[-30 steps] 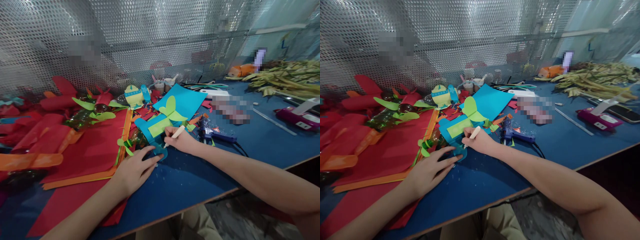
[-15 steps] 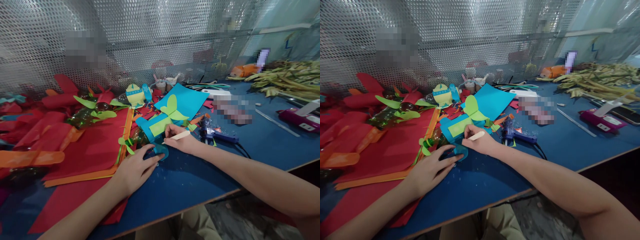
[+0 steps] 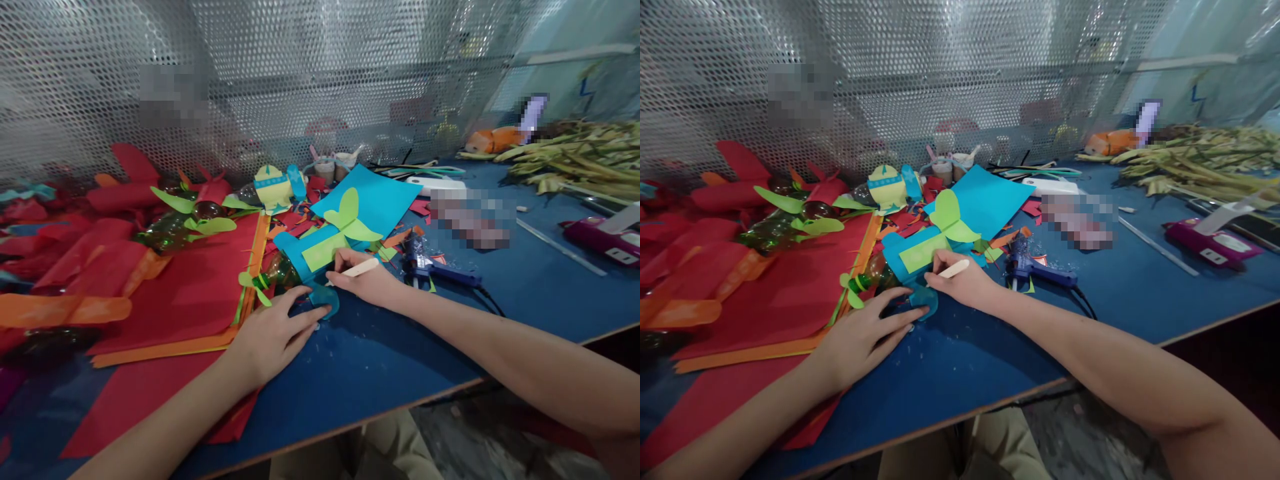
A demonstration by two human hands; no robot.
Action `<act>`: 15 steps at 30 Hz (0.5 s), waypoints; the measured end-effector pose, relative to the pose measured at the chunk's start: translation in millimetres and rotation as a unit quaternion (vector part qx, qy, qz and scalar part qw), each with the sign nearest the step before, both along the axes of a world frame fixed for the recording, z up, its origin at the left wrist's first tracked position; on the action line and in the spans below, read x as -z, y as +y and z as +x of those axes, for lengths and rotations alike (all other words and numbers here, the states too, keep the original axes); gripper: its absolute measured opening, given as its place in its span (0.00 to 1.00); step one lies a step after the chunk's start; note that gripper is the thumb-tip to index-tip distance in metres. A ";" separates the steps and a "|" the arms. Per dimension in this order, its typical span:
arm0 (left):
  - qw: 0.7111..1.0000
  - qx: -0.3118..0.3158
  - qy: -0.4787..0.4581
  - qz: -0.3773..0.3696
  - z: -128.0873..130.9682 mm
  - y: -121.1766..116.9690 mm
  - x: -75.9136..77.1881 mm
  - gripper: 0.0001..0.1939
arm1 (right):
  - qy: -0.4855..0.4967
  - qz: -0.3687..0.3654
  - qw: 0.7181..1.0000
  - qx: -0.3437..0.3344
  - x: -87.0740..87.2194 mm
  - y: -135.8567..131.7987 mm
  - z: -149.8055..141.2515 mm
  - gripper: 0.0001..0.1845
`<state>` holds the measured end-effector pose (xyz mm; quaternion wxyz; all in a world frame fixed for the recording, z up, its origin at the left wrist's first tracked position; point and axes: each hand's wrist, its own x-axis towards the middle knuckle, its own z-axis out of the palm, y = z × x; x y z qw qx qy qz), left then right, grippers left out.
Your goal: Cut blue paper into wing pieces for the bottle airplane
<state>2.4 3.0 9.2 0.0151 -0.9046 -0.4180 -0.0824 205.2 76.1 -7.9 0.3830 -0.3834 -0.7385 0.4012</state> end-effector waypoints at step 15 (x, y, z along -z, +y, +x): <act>1.000 -0.003 0.001 -0.004 -0.8 0.2 0.6 0.20 | -0.013 -0.002 1.000 -0.002 0.7 0.5 -0.3 0.12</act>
